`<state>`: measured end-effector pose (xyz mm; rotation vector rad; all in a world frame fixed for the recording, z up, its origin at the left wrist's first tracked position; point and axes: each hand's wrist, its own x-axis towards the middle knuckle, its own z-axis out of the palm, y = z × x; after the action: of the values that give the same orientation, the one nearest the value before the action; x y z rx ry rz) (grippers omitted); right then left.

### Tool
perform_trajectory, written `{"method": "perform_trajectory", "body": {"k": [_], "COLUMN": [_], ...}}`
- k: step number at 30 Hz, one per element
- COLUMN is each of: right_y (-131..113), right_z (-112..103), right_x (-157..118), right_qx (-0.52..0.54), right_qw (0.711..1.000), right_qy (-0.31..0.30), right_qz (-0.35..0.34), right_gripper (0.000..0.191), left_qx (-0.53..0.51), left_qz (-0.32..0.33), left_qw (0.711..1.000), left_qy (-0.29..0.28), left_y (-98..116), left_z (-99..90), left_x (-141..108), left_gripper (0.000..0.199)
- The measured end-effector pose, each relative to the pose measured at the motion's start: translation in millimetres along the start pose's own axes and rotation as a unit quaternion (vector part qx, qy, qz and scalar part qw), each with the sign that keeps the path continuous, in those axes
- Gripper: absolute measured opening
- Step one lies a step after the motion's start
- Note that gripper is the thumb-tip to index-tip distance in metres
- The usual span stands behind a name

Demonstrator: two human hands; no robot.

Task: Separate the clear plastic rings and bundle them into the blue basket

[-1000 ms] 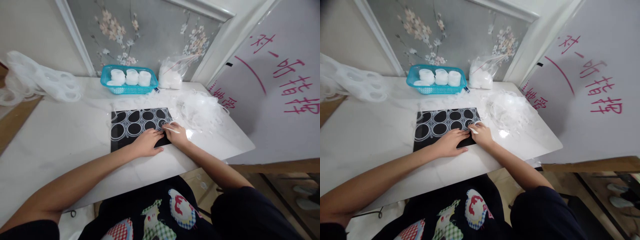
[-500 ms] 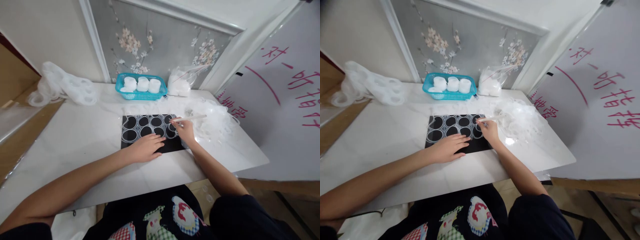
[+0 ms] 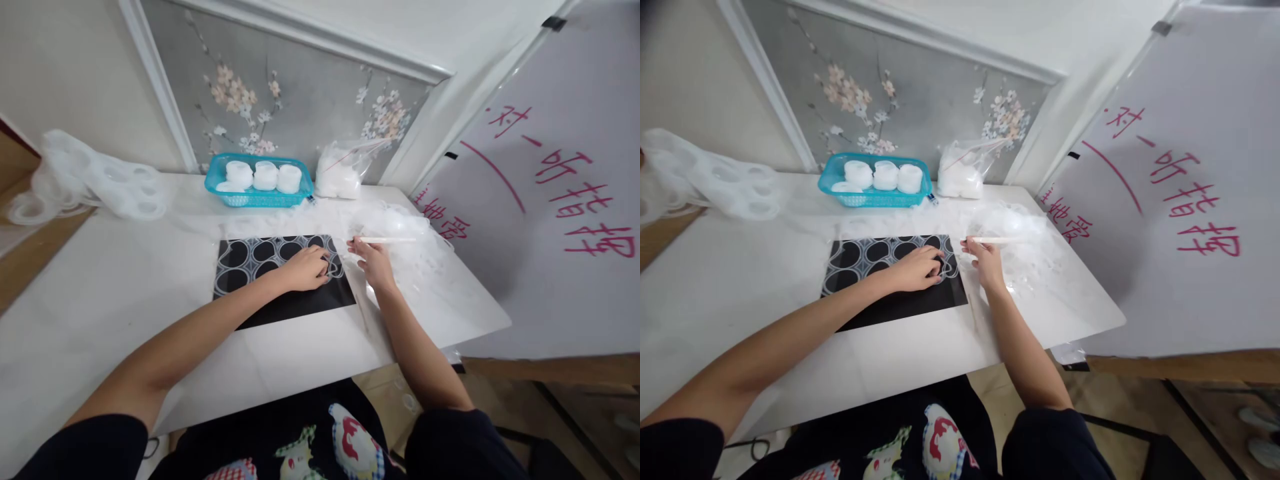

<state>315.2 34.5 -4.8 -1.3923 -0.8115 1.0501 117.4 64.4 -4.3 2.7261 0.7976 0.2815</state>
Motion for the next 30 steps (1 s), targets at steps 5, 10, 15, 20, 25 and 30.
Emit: {"method": "perform_trajectory", "body": {"k": [5,10,15,20,25,30], "right_y": [1,-8,-3,19,32,33], "right_z": [2,2,6,19,22,20], "right_x": [-7,-15,-25,-31,-28,-25], "right_qx": [0.071,0.111,-0.029,-0.193,-0.217,-0.209], "right_qw": [0.99,0.984,0.982,0.937,0.929,0.932], "right_qy": [-0.111,-0.141,-0.162,-0.215,-0.212,-0.214], "right_qz": [0.044,0.0,-0.091,-0.194,-0.211,-0.205], "right_gripper": [0.03,0.026,0.031,0.035,0.021,0.019], "left_qx": [-0.073,-0.058,0.082,0.187,0.232,0.236], "left_qz": [-0.018,-0.06,0.021,0.066,0.092,0.096], "left_qw": [0.997,0.994,0.99,0.974,0.965,0.963], "left_qy": [-0.003,0.075,0.114,0.108,0.083,0.084], "left_y": [-9,-8,-4,6,17,18], "left_z": [-14.7,-10.0,12.0,14.2,19.2,25.5], "left_x": [-8,-34,-56,-61,-65,-67], "left_gripper": [0.038,0.039,0.024,0.02,0.022,0.022]}}
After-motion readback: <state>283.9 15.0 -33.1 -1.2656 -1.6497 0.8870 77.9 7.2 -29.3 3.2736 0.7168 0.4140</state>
